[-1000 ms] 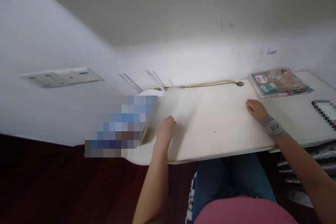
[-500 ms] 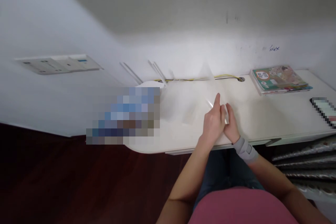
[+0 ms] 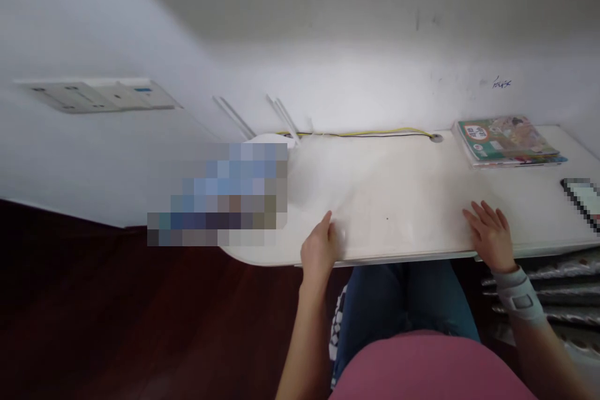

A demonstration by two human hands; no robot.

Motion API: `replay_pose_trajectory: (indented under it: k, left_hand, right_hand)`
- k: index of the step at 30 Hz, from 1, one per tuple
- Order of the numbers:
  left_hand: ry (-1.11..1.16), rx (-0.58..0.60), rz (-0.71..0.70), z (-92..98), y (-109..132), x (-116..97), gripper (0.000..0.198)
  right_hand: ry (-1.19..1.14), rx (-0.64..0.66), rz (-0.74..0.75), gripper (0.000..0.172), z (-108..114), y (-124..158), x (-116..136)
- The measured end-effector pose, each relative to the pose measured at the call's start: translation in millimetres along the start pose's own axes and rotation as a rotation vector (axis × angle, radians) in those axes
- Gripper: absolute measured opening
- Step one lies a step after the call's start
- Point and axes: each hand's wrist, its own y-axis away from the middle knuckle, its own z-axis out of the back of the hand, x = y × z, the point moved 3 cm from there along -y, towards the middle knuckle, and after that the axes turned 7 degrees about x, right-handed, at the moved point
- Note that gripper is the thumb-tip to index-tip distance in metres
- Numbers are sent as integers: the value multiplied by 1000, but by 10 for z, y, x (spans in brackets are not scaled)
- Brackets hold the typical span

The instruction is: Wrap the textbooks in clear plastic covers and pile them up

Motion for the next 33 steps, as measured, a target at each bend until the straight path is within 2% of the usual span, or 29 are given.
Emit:
replay_pose_trajectory:
  k: [3, 8, 12, 15, 17, 20, 23, 25, 27, 29, 33]
  left_hand:
    - [-182, 29, 30, -106, -8, -95, 45]
    - [-280, 46, -22, -113, -89, -227, 41]
    - [-281, 12, -71, -181, -114, -200, 40]
    - [-170, -56, -133, -190, -108, -144, 41]
    - [-91, -158, -219, -89, -135, -104, 41]
    - [-129, -324, -282, 251, -273, 3, 41]
    - [-308, -397, -137, 688, -492, 211, 43]
    - [-422, -342, 31, 908, -616, 389, 49]
    - [-507, -195, 158, 1000, -679, 545, 51]
    - [-591, -78, 211, 1001, -673, 630, 49]
    - [-710, -17, 257, 988, -568, 628, 44]
  right_hand:
    - [14, 111, 13, 41, -191, 56, -92]
    - [65, 183, 45, 56, -262, 57, -228]
    - [37, 155, 0, 49, -254, 79, -282]
    - [-16, 62, -42, 52, -204, 68, -264]
    - [-52, -19, -48, 56, -148, 37, -210]
    - [-57, -59, -17, 52, -112, -24, -84]
    - [5, 42, 25, 47, -194, -65, 30]
    - [46, 100, 27, 47, -270, -70, 60]
    - [70, 112, 19, 49, -319, -66, 61]
    - [81, 106, 18, 51, -333, -59, 54]
    - [83, 96, 20, 53, -306, -53, 55]
